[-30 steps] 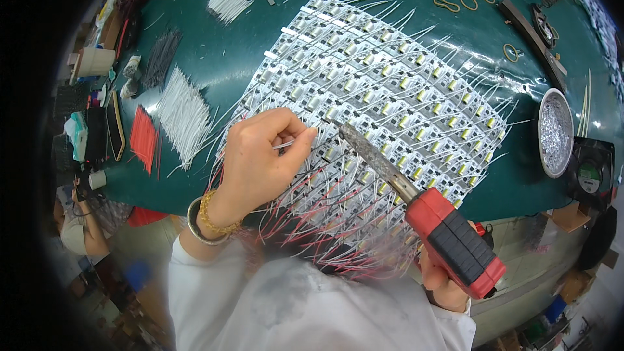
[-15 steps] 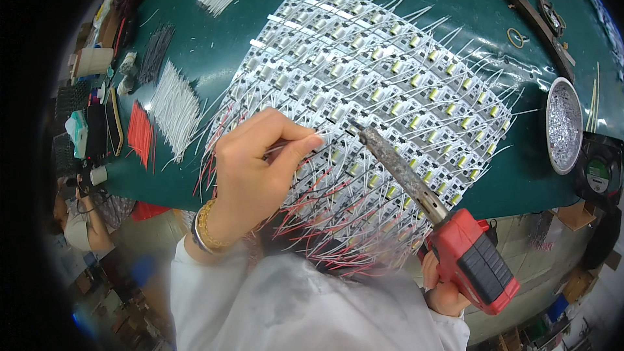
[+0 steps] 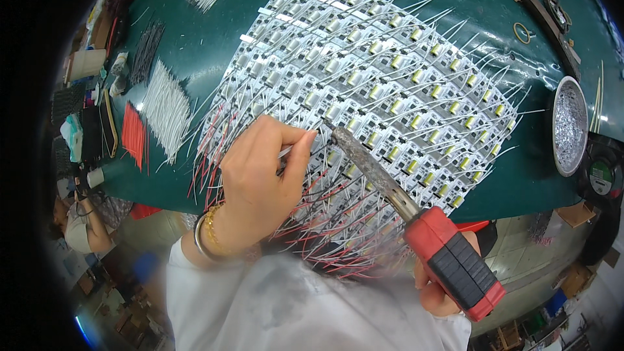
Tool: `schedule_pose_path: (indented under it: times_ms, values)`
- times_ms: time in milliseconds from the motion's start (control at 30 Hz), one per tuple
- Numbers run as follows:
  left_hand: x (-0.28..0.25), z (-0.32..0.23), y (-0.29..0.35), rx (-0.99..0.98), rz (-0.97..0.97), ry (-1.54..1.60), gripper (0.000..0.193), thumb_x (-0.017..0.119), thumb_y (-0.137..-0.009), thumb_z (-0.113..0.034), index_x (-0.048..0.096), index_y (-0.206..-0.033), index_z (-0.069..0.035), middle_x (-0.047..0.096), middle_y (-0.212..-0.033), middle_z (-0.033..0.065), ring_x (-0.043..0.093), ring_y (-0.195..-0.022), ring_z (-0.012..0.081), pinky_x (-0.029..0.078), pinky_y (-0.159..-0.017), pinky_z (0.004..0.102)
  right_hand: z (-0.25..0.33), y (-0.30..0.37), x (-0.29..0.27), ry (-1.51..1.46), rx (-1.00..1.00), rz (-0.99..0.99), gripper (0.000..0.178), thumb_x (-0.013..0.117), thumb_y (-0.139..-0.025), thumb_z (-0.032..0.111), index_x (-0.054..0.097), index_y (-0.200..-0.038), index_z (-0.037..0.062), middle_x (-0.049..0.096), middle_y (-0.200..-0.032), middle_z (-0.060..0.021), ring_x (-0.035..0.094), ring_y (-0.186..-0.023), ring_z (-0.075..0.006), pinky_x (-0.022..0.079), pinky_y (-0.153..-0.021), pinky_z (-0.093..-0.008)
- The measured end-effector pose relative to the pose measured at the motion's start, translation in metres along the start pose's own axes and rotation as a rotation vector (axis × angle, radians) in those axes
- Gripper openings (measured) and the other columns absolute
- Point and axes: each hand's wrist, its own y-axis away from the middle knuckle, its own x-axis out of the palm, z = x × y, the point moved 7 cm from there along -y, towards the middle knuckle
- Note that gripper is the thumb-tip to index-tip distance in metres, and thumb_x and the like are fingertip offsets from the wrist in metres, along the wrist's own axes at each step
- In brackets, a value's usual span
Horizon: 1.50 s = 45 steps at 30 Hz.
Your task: The person solders white wires and red wires onto an array of circuit boards using a soldering gun.
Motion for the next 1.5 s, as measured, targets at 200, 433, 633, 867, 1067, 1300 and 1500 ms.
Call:
schedule_pose_path:
  times_ms: [200, 433, 633, 867, 1067, 1300, 1500]
  values:
    - [0.002, 0.004, 0.0, -0.036, 0.038, 0.026, 0.016, 0.067, -0.081, -0.005, 0.052, -0.077, -0.004, 0.052, -0.07, 0.0086, 0.055, -0.06, 0.0263, 0.044, -0.053, 0.036, 0.0, 0.013, 0.003, 0.045, 0.09, -0.272, 0.052, 0.065, -0.071, 0.029, 0.056, -0.102, -0.0113, 0.052, -0.058, -0.0032, 0.047, -0.045, -0.0123, 0.038, -0.045, -0.0244]
    - [0.001, 0.007, -0.003, -0.064, 0.048, 0.044, 0.016, 0.067, -0.082, -0.005, 0.052, -0.077, -0.004, 0.053, -0.069, 0.009, 0.055, -0.06, 0.0271, 0.044, -0.053, 0.0366, 0.011, 0.018, -0.002, 0.458, -0.361, 0.075, 0.025, 0.066, -0.068, -0.004, 0.045, -0.065, 0.0099, 0.052, -0.064, -0.0001, 0.047, -0.051, -0.0147, 0.038, -0.051, -0.0247]
    - [0.001, 0.005, -0.003, -0.035, 0.029, 0.057, 0.016, 0.067, -0.081, -0.004, 0.052, -0.077, -0.003, 0.053, -0.069, 0.0095, 0.054, -0.058, 0.0273, 0.044, -0.053, 0.0366, 0.005, 0.039, -0.024, 0.117, -0.553, -0.115, 0.03, 0.078, -0.068, 0.008, 0.048, -0.066, 0.0079, 0.049, -0.056, 0.0038, 0.042, -0.045, -0.0094, 0.034, -0.045, -0.0225]
    - [-0.001, 0.006, -0.001, -0.02, -0.005, 0.054, 0.015, 0.068, -0.08, -0.002, 0.053, -0.077, -0.002, 0.053, -0.068, 0.0097, 0.055, -0.058, 0.0276, 0.043, -0.052, 0.0368, 0.012, 0.007, 0.0, 0.248, 0.089, -0.356, 0.045, 0.078, -0.076, 0.037, 0.055, -0.081, -0.0012, 0.053, -0.056, 0.0004, 0.049, -0.047, -0.0078, 0.037, -0.046, -0.0221]
    - [-0.031, -0.015, -0.007, 0.196, -0.228, -0.038, 0.015, 0.07, -0.078, -0.002, 0.055, -0.073, -0.002, 0.051, -0.067, 0.008, 0.053, -0.057, 0.0261, 0.043, -0.051, 0.0351, 0.022, 0.004, 0.01, 0.164, 0.124, -0.407, 0.066, 0.075, -0.078, 0.052, 0.054, -0.099, -0.0071, 0.05, -0.053, 0.0002, 0.046, -0.043, -0.01, 0.035, -0.045, -0.0233]
    - [0.007, -0.015, 0.003, -0.006, -0.029, 0.164, 0.013, 0.071, -0.076, 0.003, 0.059, -0.074, -0.001, 0.054, -0.067, 0.009, 0.054, -0.057, 0.0223, 0.04, -0.05, 0.0322, 0.025, 0.005, 0.01, 0.189, 0.069, -0.209, 0.085, 0.059, -0.085, 0.061, 0.046, -0.121, -0.0141, 0.046, -0.049, 0.0009, 0.043, -0.037, -0.0091, 0.037, -0.042, -0.0241]
    - [0.013, -0.016, 0.005, 0.03, 0.004, 0.011, 0.018, 0.066, -0.079, -0.004, 0.051, -0.071, -0.004, 0.047, -0.069, 0.0089, 0.052, -0.06, 0.0258, 0.043, -0.051, 0.0362, 0.014, 0.016, 0.003, 0.131, 0.08, -0.231, 0.048, 0.064, -0.088, 0.033, 0.044, -0.106, -0.0071, 0.051, -0.053, -0.0029, 0.046, -0.043, -0.0094, 0.037, -0.044, -0.0248]
